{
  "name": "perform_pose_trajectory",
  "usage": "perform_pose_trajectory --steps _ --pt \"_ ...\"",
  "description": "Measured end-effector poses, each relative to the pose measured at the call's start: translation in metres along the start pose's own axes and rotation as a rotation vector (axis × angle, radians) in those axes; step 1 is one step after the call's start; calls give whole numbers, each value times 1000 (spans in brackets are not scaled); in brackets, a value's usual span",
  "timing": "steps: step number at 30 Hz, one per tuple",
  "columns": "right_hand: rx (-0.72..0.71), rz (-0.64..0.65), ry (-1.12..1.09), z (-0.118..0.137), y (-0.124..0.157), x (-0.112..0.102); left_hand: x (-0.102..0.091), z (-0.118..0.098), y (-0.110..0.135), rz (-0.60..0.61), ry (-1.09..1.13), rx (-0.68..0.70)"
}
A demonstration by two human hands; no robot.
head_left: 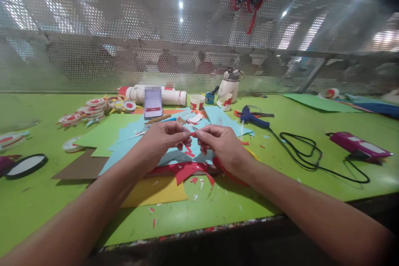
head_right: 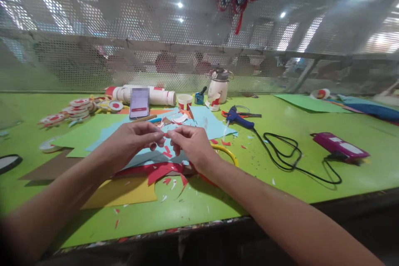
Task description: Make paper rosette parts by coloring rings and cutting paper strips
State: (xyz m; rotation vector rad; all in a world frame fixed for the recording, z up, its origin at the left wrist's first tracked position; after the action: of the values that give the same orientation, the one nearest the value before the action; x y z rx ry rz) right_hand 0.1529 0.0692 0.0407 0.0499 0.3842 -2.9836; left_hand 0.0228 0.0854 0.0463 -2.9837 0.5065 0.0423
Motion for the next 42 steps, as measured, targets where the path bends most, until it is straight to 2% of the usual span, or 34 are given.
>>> perform_pose_trajectory --steps 4,11,17,22,30,42 --pt "-28 42 41 4 0 2 1 7 -1 10 77 -38" --pt "-141 71 109 18 2 1 13 11 -1 89 326 -72" --pt "-229 38 96 27 6 1 14 9 0 124 407 -53" --pt "-308 -5 131 33 10 2 12 9 1 74 466 16" --pt "-410 -7 325 30 12 5 7 17 -2 -12 406 -14" --pt "-331 -24 733 3 -9 -8 -15 21 -8 -125 315 -67"
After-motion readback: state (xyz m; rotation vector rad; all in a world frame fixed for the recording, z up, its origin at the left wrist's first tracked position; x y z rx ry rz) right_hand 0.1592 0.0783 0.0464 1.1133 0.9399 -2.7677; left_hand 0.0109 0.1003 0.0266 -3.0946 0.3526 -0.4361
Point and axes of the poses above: each hand's wrist, its own y-axis away from the middle knuckle, its own x-axis out of the palm, z = x × y, the point moved 9 cm from there along -y, towards the middle knuckle
